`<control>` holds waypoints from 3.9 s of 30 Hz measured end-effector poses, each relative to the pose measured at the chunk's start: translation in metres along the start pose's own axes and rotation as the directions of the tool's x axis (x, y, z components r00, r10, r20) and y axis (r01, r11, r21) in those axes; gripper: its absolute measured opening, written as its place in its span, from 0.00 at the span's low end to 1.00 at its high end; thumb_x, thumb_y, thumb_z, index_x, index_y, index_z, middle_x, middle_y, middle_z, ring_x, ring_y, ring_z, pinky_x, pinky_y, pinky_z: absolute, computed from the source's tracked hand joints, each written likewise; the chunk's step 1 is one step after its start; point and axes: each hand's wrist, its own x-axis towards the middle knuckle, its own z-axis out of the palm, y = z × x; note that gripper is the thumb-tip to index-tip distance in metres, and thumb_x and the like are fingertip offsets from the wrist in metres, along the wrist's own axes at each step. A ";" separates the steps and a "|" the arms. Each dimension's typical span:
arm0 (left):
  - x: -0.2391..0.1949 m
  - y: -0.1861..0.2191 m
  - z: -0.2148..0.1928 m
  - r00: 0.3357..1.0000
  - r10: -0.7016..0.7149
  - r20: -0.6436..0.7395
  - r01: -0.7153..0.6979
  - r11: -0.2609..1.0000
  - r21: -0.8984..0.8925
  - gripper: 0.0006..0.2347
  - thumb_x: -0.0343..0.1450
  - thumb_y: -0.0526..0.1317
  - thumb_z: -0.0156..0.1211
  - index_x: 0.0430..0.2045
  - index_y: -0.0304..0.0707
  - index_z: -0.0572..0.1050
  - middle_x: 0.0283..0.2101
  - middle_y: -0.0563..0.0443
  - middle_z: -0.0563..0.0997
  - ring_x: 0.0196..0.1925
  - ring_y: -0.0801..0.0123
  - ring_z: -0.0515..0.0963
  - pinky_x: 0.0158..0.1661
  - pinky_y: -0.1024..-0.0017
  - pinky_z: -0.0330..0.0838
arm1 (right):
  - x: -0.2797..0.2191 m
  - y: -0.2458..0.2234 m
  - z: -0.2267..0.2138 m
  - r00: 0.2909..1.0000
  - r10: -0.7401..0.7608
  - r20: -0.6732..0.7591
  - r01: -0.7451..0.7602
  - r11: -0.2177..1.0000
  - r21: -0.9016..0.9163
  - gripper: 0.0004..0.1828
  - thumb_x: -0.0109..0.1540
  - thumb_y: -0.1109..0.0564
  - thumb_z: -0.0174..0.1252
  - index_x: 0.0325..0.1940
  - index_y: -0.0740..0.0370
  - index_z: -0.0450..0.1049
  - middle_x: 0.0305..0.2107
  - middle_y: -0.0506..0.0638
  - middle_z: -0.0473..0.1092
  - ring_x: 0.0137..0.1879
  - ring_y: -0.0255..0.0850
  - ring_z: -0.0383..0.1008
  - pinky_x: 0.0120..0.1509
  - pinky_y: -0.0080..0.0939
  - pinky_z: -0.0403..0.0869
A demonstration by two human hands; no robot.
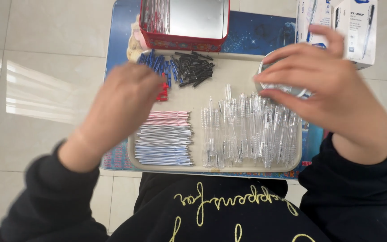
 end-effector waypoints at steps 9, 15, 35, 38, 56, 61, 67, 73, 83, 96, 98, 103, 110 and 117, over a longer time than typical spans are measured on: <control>0.158 -0.124 0.087 0.876 -0.434 0.209 0.444 0.896 -0.005 0.03 0.68 0.35 0.58 0.29 0.35 0.73 0.28 0.47 0.77 0.33 0.56 0.76 0.31 0.59 0.70 | -0.009 0.006 -0.016 0.978 0.089 -0.190 -0.102 0.993 -0.059 0.08 0.60 0.63 0.70 0.41 0.64 0.78 0.37 0.53 0.75 0.50 0.48 0.75 0.75 0.59 0.49; 0.207 -0.156 0.140 0.714 -0.667 0.213 0.649 0.745 0.157 0.07 0.61 0.24 0.57 0.20 0.37 0.69 0.22 0.48 0.70 0.21 0.62 0.70 0.18 0.69 0.66 | -0.011 0.010 -0.022 0.967 0.129 -0.220 -0.145 0.988 -0.056 0.08 0.59 0.61 0.68 0.41 0.61 0.78 0.35 0.50 0.75 0.49 0.45 0.75 0.74 0.57 0.49; 0.079 0.048 0.015 0.959 -0.268 0.089 0.153 0.225 -0.962 0.05 0.64 0.35 0.65 0.23 0.35 0.74 0.25 0.45 0.81 0.28 0.71 0.83 0.31 0.81 0.79 | 0.023 -0.004 0.038 0.961 0.041 -0.272 0.007 0.985 0.174 0.17 0.60 0.66 0.61 0.53 0.68 0.71 0.39 0.55 0.76 0.42 0.44 0.78 0.46 0.38 0.76; 0.071 0.048 0.022 0.911 -0.386 0.143 0.227 0.181 -0.957 0.07 0.61 0.38 0.67 0.21 0.36 0.74 0.21 0.47 0.80 0.26 0.71 0.82 0.30 0.79 0.79 | 0.023 -0.008 0.040 0.972 0.020 -0.235 0.036 0.973 0.229 0.16 0.62 0.69 0.56 0.54 0.67 0.70 0.41 0.55 0.75 0.50 0.46 0.76 0.52 0.40 0.75; 0.057 0.042 0.008 0.927 -0.371 -0.058 0.075 0.334 -0.940 0.12 0.68 0.33 0.59 0.44 0.30 0.72 0.31 0.46 0.81 0.32 0.69 0.82 0.41 0.77 0.81 | 0.024 0.001 0.038 0.934 0.084 -0.347 0.005 0.969 0.247 0.11 0.61 0.71 0.59 0.46 0.68 0.74 0.36 0.57 0.73 0.38 0.45 0.75 0.40 0.37 0.74; 0.055 0.039 0.018 0.905 -0.378 -0.197 -0.054 0.355 -0.933 0.05 0.66 0.27 0.62 0.33 0.26 0.76 0.31 0.40 0.79 0.31 0.64 0.80 0.36 0.78 0.79 | 0.025 -0.004 0.033 0.923 0.148 -0.355 -0.033 0.951 0.309 0.11 0.59 0.69 0.63 0.45 0.70 0.75 0.35 0.58 0.75 0.40 0.44 0.77 0.45 0.36 0.76; 0.055 0.040 0.020 0.899 -0.346 -0.269 -0.071 0.491 -0.868 0.05 0.66 0.25 0.63 0.32 0.29 0.77 0.33 0.43 0.78 0.32 0.67 0.79 0.33 0.80 0.79 | 0.025 -0.005 0.034 0.928 0.149 -0.342 -0.027 0.941 0.336 0.11 0.58 0.69 0.63 0.45 0.69 0.75 0.35 0.58 0.75 0.40 0.44 0.77 0.45 0.35 0.76; 0.055 0.045 0.015 0.894 -0.385 -0.229 0.022 0.548 -0.836 0.04 0.69 0.32 0.59 0.24 0.31 0.74 0.23 0.49 0.76 0.24 0.73 0.73 0.28 0.81 0.71 | 0.024 -0.010 0.035 0.913 0.106 -0.395 -0.024 0.978 0.206 0.09 0.59 0.71 0.64 0.43 0.68 0.77 0.35 0.57 0.75 0.40 0.46 0.77 0.44 0.39 0.75; 0.054 0.035 0.012 0.871 -0.454 -0.190 0.060 0.482 -0.874 0.05 0.73 0.32 0.53 0.27 0.30 0.72 0.20 0.49 0.73 0.21 0.74 0.73 0.26 0.80 0.72 | 0.026 -0.004 0.023 0.929 0.223 -0.296 -0.096 0.916 0.389 0.10 0.58 0.70 0.63 0.43 0.68 0.76 0.34 0.57 0.75 0.40 0.43 0.77 0.48 0.34 0.77; 0.045 0.022 -0.014 0.847 -0.491 -0.203 0.098 0.520 -0.848 0.02 0.73 0.28 0.52 0.30 0.33 0.69 0.28 0.49 0.75 0.29 0.73 0.74 0.35 0.80 0.73 | 0.026 0.001 0.012 0.935 0.329 -0.133 -0.238 0.859 0.453 0.09 0.58 0.68 0.62 0.42 0.66 0.76 0.32 0.53 0.75 0.38 0.38 0.76 0.45 0.31 0.76; 0.033 0.015 -0.017 0.871 -0.459 -0.174 0.138 0.568 -0.811 0.04 0.71 0.25 0.55 0.28 0.32 0.71 0.30 0.50 0.75 0.33 0.73 0.75 0.38 0.81 0.73 | 0.025 0.001 0.011 0.943 0.317 -0.099 -0.245 0.865 0.437 0.08 0.58 0.68 0.62 0.42 0.67 0.77 0.32 0.53 0.75 0.39 0.39 0.76 0.45 0.31 0.76; 0.000 -0.006 0.010 0.852 -0.510 0.119 0.482 0.676 -0.557 0.03 0.67 0.34 0.60 0.29 0.44 0.79 0.33 0.59 0.82 0.38 0.74 0.76 0.34 0.77 0.65 | 0.023 0.001 0.010 0.950 0.299 -0.092 -0.242 0.889 0.389 0.08 0.58 0.70 0.63 0.41 0.70 0.77 0.33 0.56 0.75 0.39 0.41 0.76 0.46 0.33 0.76; -0.016 -0.026 0.036 0.927 -0.370 -0.056 0.336 0.889 -0.312 0.03 0.68 0.30 0.59 0.31 0.37 0.78 0.29 0.51 0.80 0.37 0.59 0.72 0.35 0.65 0.67 | 0.023 0.001 0.013 0.960 0.270 -0.073 -0.230 0.910 0.344 0.07 0.58 0.69 0.63 0.41 0.69 0.77 0.32 0.55 0.75 0.39 0.41 0.76 0.46 0.34 0.76; 0.004 0.009 0.014 0.912 -0.396 0.108 0.344 0.596 -0.725 0.11 0.72 0.38 0.45 0.41 0.32 0.73 0.41 0.46 0.79 0.42 0.63 0.78 0.40 0.71 0.72 | 0.023 -0.002 0.025 0.984 0.170 -0.048 -0.154 0.960 0.234 0.09 0.57 0.65 0.63 0.42 0.65 0.78 0.31 0.52 0.75 0.34 0.38 0.74 0.40 0.33 0.74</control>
